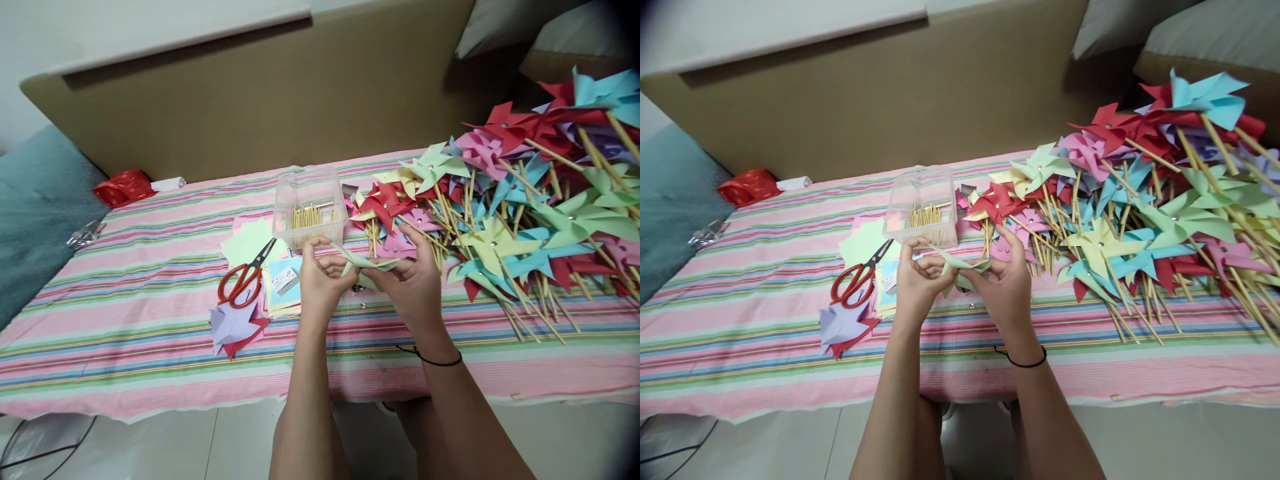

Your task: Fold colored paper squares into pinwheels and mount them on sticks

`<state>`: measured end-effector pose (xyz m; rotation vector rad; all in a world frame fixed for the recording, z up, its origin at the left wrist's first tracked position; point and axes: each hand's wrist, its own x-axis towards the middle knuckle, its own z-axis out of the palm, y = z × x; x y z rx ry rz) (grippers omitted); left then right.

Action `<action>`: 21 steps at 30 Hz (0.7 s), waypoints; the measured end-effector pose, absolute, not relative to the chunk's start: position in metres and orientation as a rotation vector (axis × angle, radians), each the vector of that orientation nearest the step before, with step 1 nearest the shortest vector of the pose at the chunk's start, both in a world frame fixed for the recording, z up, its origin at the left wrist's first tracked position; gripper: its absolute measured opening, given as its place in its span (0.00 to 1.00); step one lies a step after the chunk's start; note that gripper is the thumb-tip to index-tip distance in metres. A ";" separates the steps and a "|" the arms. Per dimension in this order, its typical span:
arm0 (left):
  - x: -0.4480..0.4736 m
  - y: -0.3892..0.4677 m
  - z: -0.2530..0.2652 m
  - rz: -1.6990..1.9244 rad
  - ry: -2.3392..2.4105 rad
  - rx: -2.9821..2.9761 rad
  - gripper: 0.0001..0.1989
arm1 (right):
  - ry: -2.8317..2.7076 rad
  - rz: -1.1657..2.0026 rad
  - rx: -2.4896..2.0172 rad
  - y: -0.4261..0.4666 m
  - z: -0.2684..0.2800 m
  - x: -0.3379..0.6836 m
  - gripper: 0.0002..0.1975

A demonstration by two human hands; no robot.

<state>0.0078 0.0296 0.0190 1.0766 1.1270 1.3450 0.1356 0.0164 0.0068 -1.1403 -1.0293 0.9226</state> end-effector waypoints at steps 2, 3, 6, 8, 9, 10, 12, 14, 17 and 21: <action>0.008 0.030 0.019 1.343 1.124 1.070 0.28 | -1.023 0.922 -1.147 0.016 0.006 0.136 0.44; 0.009 0.030 0.019 1.341 1.121 1.068 0.28 | -1.022 0.924 -1.150 0.016 0.006 0.136 0.44; 0.009 0.030 0.018 1.343 1.116 1.056 0.28 | -1.020 0.930 -1.159 0.017 0.006 0.136 0.43; 0.009 0.030 0.018 1.342 1.119 1.046 0.28 | -1.025 0.924 -1.158 0.017 0.005 0.137 0.44; 0.009 0.030 0.017 1.341 1.121 1.042 0.28 | -1.030 0.920 -1.159 0.017 0.005 0.137 0.45; 0.008 0.031 0.017 1.339 1.122 1.041 0.28 | -1.035 0.914 -1.162 0.017 0.006 0.137 0.45; 0.008 0.031 0.017 1.333 1.123 1.051 0.28 | -1.044 0.903 -1.171 0.017 0.006 0.137 0.45; 0.008 0.031 0.016 1.326 1.123 1.062 0.28 | -1.053 0.896 -1.180 0.017 0.007 0.138 0.44; 0.007 0.030 0.016 1.311 1.123 1.067 0.28 | -1.067 0.884 -1.181 0.016 0.007 0.138 0.43; 0.008 0.029 0.015 1.320 1.128 1.077 0.28 | -1.081 0.952 -1.115 0.017 0.005 0.140 0.45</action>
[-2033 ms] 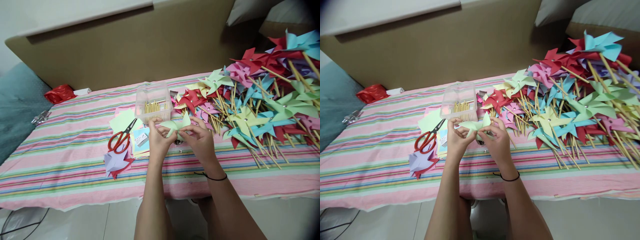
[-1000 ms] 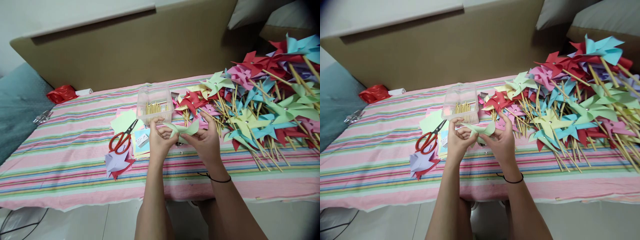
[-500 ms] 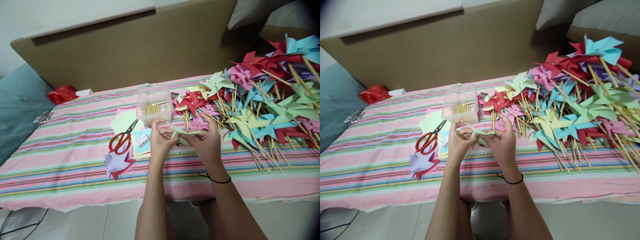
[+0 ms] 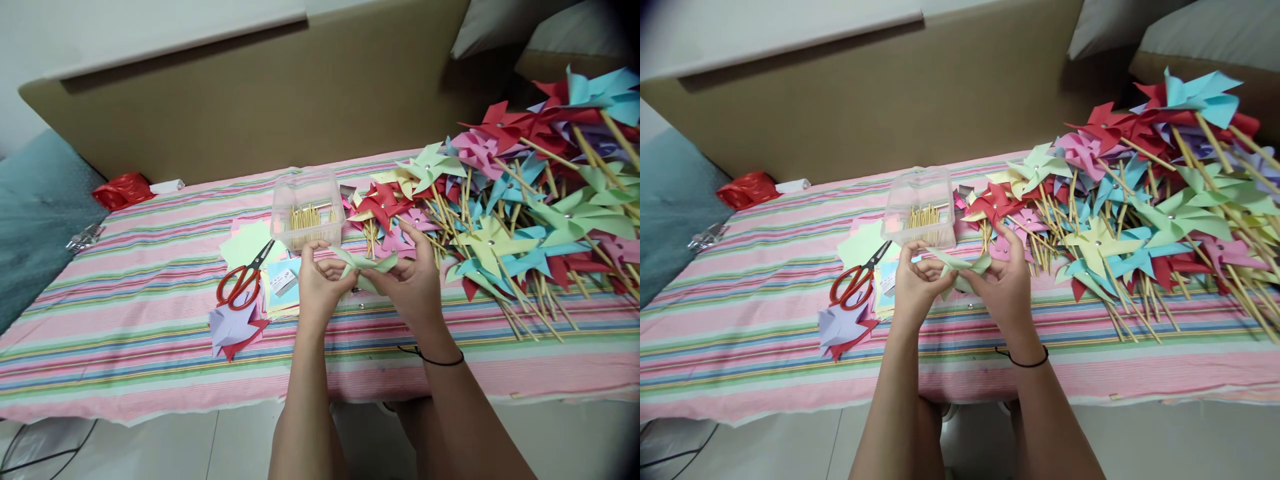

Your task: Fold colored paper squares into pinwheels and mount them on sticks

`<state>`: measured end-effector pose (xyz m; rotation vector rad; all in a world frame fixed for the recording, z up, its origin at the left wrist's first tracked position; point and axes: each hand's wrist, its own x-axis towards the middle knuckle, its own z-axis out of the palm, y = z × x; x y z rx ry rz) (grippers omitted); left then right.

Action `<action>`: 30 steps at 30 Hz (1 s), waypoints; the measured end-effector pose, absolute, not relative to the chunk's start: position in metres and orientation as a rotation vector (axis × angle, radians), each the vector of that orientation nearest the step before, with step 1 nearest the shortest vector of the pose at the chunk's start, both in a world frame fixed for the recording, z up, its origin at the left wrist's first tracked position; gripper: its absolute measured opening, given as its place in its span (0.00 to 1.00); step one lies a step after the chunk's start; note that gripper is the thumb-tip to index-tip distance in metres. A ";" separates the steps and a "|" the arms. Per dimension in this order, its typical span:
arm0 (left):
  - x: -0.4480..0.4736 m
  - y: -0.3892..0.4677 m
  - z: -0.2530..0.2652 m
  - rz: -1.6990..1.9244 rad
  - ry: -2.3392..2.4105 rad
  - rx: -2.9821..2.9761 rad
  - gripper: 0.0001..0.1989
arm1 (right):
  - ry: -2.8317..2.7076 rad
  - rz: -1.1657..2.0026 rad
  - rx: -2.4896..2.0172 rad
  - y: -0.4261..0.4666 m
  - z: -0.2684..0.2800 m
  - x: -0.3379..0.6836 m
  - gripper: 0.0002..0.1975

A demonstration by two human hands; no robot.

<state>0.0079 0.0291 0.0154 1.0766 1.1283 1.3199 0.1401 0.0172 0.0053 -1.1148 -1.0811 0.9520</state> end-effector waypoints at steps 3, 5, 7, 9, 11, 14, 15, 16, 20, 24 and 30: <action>0.009 0.029 0.015 1.356 1.147 1.071 0.28 | -1.056 1.065 -1.043 0.020 0.002 0.141 0.52; 0.009 0.030 0.015 1.359 1.151 1.069 0.28 | -1.036 1.110 -1.031 0.021 0.000 0.142 0.55; 0.008 0.030 0.015 1.341 1.142 1.073 0.28 | -1.019 1.120 -1.042 0.022 -0.002 0.143 0.56; 0.007 0.031 0.014 1.317 1.116 1.067 0.28 | -1.002 1.140 -1.047 0.023 -0.003 0.143 0.56; 0.004 0.031 0.014 1.294 1.077 1.049 0.28 | -0.978 1.173 -1.037 0.022 -0.003 0.144 0.56; 0.002 0.031 0.014 1.257 1.023 1.025 0.27 | -0.961 1.204 -1.038 0.022 -0.003 0.145 0.56; 0.001 0.031 0.014 1.246 1.014 1.024 0.27 | -0.961 1.207 -1.041 0.022 -0.003 0.145 0.56; 0.001 0.031 0.015 1.238 1.010 1.025 0.28 | -0.963 1.210 -1.042 0.022 -0.003 0.145 0.55; 0.001 0.030 0.016 1.245 1.022 1.019 0.29 | -0.985 1.210 -1.034 0.022 -0.002 0.146 0.55; 0.002 0.031 0.017 1.260 1.041 1.011 0.28 | -1.008 1.191 -1.016 0.022 -0.001 0.145 0.54; 0.001 0.032 0.015 1.237 1.025 1.049 0.29 | -1.074 1.147 -1.047 0.022 -0.001 0.146 0.50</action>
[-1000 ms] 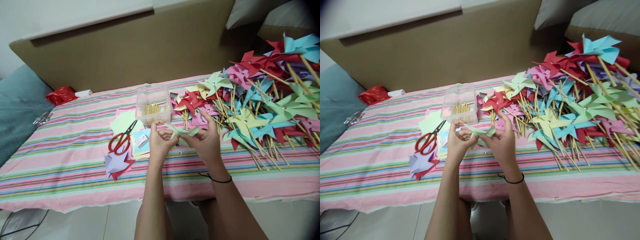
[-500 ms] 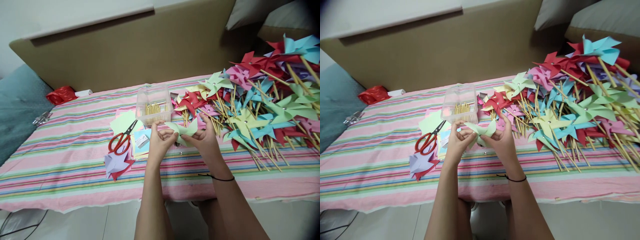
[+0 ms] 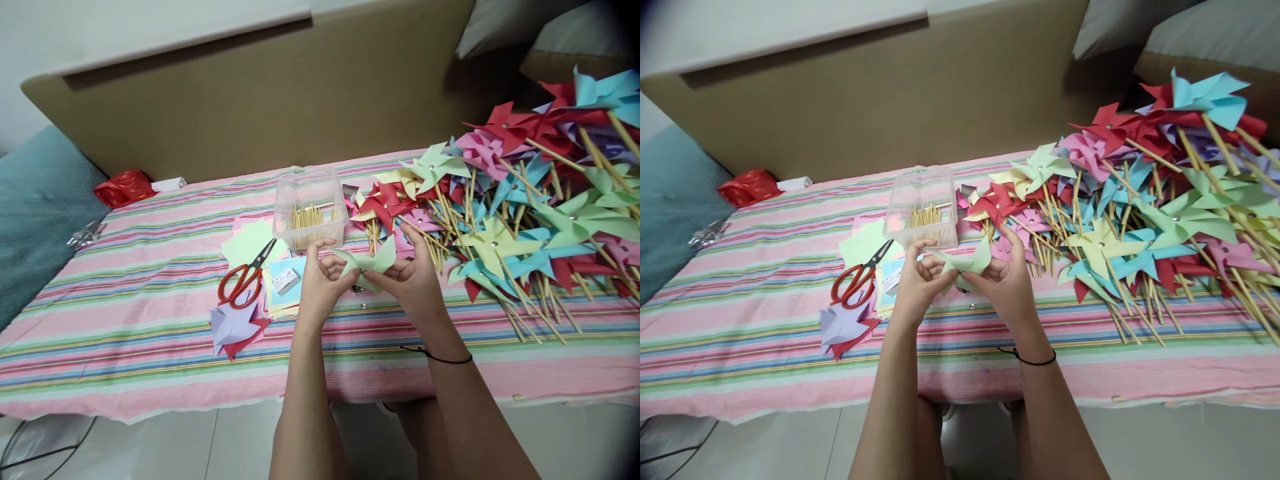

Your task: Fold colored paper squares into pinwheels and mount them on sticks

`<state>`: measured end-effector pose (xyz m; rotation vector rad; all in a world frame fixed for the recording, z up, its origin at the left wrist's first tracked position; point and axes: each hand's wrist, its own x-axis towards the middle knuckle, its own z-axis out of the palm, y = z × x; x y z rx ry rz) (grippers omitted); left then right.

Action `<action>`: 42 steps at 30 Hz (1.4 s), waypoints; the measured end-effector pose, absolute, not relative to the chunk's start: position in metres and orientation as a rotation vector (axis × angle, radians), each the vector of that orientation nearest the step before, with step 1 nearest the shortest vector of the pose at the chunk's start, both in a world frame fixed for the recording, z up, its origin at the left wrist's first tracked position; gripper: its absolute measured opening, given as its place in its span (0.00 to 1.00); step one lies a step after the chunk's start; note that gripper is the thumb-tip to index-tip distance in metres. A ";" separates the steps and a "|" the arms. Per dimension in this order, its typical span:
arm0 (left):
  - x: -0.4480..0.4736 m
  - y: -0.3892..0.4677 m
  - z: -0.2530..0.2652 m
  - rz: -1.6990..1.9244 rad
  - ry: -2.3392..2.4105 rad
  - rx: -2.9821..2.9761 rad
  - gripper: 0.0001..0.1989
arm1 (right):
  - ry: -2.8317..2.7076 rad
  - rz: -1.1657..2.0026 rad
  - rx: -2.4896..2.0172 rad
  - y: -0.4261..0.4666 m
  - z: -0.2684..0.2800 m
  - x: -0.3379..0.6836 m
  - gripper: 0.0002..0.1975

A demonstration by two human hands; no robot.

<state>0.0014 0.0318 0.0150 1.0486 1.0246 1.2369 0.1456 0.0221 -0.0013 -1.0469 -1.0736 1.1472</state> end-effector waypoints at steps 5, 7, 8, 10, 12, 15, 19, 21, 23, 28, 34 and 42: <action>0.001 0.032 0.014 1.204 0.968 1.068 0.28 | -1.105 1.141 -1.050 0.022 -0.001 0.148 0.50; 0.001 0.032 0.014 1.195 0.959 1.064 0.28 | -1.108 1.132 -1.064 0.021 0.000 0.149 0.51; 0.001 0.032 0.014 1.190 0.961 1.067 0.27 | -1.108 1.133 -1.064 0.021 0.001 0.149 0.51; 0.001 0.032 0.014 1.183 0.963 1.075 0.27 | -1.100 1.139 -1.049 0.021 0.002 0.149 0.52; 0.001 0.032 0.014 1.177 0.952 1.075 0.27 | -1.093 1.140 -1.032 0.021 0.002 0.149 0.51; 0.001 0.032 0.015 1.172 0.941 1.049 0.27 | -1.098 1.150 -1.019 0.021 0.003 0.149 0.50; 0.001 0.030 0.018 1.167 0.950 1.018 0.25 | -1.082 1.177 -1.009 0.021 0.003 0.149 0.50; 0.000 0.030 0.018 1.165 0.940 1.019 0.25 | -1.062 1.193 -1.008 0.021 0.002 0.149 0.50; 0.000 0.029 0.017 1.155 0.923 1.031 0.26 | -1.047 1.208 -1.016 0.021 0.002 0.149 0.50; 0.000 0.030 0.014 1.122 0.896 1.053 0.32 | -1.047 1.241 -1.067 0.020 0.001 0.150 0.48; -0.006 0.031 0.015 1.194 0.954 0.985 0.29 | -1.048 1.330 -1.034 0.022 -0.002 0.148 0.51; -0.036 0.039 0.016 1.821 0.931 0.515 0.25 | -1.007 1.239 -1.037 0.024 -0.001 0.130 0.40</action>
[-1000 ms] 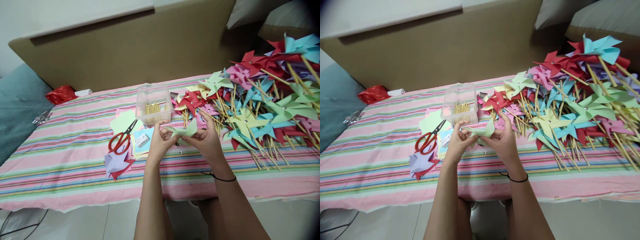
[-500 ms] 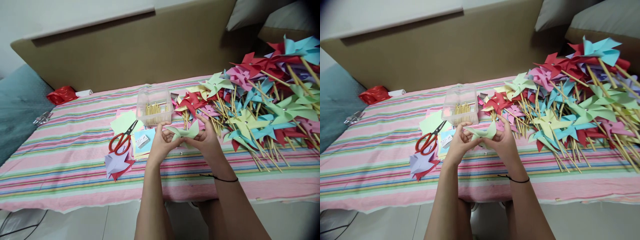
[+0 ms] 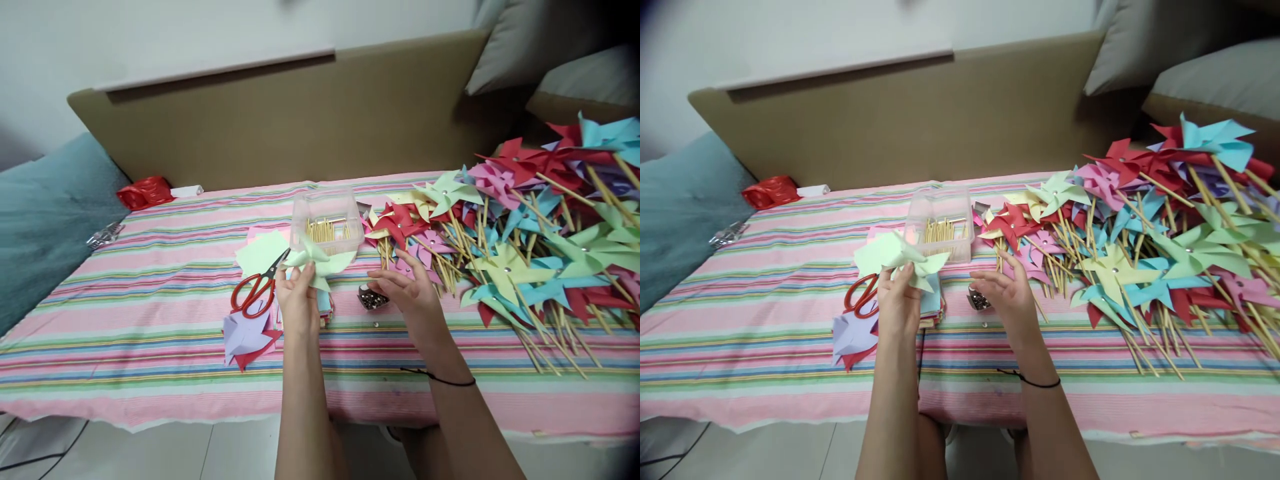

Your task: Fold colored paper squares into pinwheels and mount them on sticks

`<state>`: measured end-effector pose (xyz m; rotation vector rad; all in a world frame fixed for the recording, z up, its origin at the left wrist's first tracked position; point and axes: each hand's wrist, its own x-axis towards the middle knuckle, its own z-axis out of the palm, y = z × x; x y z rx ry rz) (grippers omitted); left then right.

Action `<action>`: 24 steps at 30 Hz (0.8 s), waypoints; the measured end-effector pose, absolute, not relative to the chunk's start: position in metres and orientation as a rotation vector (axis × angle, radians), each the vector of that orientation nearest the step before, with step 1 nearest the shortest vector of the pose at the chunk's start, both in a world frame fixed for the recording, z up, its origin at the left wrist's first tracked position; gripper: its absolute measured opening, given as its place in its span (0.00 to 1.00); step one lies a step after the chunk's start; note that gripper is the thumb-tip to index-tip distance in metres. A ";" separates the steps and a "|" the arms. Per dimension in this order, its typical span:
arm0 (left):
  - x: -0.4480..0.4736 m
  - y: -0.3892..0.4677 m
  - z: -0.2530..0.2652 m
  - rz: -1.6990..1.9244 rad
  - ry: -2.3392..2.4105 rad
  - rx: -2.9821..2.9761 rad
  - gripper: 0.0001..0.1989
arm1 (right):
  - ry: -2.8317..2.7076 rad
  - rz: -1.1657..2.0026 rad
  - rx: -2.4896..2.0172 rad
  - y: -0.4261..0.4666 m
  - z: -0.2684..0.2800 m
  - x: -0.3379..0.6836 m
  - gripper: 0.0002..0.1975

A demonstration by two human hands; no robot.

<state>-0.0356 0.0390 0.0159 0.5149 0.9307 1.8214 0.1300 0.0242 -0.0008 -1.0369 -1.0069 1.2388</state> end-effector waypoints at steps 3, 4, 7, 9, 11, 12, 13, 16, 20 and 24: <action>-0.051 0.041 0.014 1.930 0.955 0.413 0.22 | -0.992 1.207 -1.053 0.025 -0.003 0.119 0.36; -0.056 0.041 0.013 1.951 0.958 0.390 0.22 | -0.988 1.196 -1.057 0.025 -0.004 0.115 0.34; -0.065 0.041 0.011 1.972 0.949 0.347 0.21 | -0.996 1.176 -1.061 0.023 -0.004 0.101 0.29; -0.071 0.039 0.011 1.968 0.921 0.333 0.20 | -1.013 1.165 -1.071 0.022 -0.002 0.092 0.26; -0.077 0.037 0.012 1.965 0.900 0.331 0.19 | -1.053 1.141 -1.085 0.026 0.002 0.085 0.22; -0.081 0.036 0.012 1.963 0.899 0.338 0.19 | -1.089 1.115 -1.088 0.032 0.005 0.082 0.19; -0.084 0.034 0.013 1.960 0.904 0.347 0.19 | -1.139 1.076 -1.087 0.040 0.009 0.079 0.16; -0.094 0.031 0.015 1.947 0.924 0.338 0.18 | -1.393 0.872 -1.109 0.084 0.026 0.071 0.08; -0.105 0.029 0.014 1.948 0.864 0.255 0.20 | -2.024 0.643 -1.483 0.163 0.041 0.052 0.07; -0.111 0.029 0.012 1.950 0.771 0.207 0.25 | -2.192 0.772 -1.724 0.216 0.032 0.027 0.04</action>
